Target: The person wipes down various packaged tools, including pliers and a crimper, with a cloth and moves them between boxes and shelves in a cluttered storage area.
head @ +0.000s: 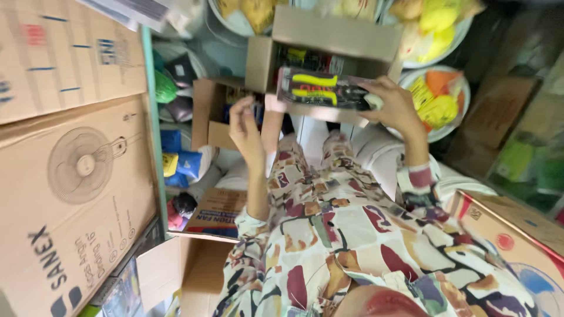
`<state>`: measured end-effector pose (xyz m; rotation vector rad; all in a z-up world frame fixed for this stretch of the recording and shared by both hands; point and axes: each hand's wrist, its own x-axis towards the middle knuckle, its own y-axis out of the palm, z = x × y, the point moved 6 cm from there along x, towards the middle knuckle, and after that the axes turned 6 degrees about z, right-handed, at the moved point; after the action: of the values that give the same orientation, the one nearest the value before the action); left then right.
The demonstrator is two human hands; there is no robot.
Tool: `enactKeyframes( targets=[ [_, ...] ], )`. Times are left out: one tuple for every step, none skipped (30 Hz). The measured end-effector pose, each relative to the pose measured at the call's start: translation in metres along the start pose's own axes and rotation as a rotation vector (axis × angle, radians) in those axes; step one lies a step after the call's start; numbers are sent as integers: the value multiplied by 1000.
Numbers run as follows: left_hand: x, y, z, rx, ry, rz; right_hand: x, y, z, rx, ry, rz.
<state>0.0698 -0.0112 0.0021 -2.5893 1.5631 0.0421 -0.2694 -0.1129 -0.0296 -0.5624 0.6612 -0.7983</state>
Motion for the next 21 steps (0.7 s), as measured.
enactKeyframes(
  targets=[
    [14,-5,-17,-52,-11,38,-12,-32,33,-14,-53,-44],
    [23,-6,-35,-98,-31,76,-29,-61,62,-38,-98,-93],
    [29,3,-53,-213,-41,141,-45,-88,87,-60,-144,-141],
    [32,11,-71,-319,-58,208,-62,-113,108,-114,-192,-193],
    [32,18,-89,-424,-75,279,-76,-135,126,-166,-239,-245],
    [20,32,-102,-538,-94,395,-92,-149,142,-235,-283,-283],
    [7,47,-111,-651,-112,512,-105,-159,156,-303,-326,-320],
    [-3,60,-118,-713,-160,791,-118,-167,164,-349,-330,-331],
    [-11,72,-120,-767,-211,1071,-129,-173,171,-394,-333,-342],
    [-15,88,-116,-694,-145,1199,-135,-177,178,-449,-339,-363],
    [-24,105,-109,-616,-77,1325,-138,-174,187,-465,-370,-365],
    [-29,116,-102,-530,-1,1451,-139,-169,194,-483,-401,-373],
    [-32,119,-88,-489,-129,1453,-140,-165,200,-501,-432,-382],
    [-44,117,-75,-446,-262,1452,-139,-159,201,-493,-383,-349],
    [-53,115,-63,-400,-395,1447,-136,-151,201,-483,-335,-316],
    [-54,112,-60,-448,-416,1388,-134,-145,199,-469,-286,-279],
    [-54,109,-59,-495,-436,1329,-136,-147,200,-412,-319,-422],
    [-53,105,-58,-545,-457,1266,-136,-150,200,-353,-353,-561],
    [-51,103,-58,-543,-427,1202,-139,-153,197,-294,-389,-699],
    [-50,100,-58,-542,-397,1135,-142,-153,188,-121,-403,-783],
    [-48,97,-59,-540,-367,1069,-143,-148,178,54,-419,-865]
  ],
)
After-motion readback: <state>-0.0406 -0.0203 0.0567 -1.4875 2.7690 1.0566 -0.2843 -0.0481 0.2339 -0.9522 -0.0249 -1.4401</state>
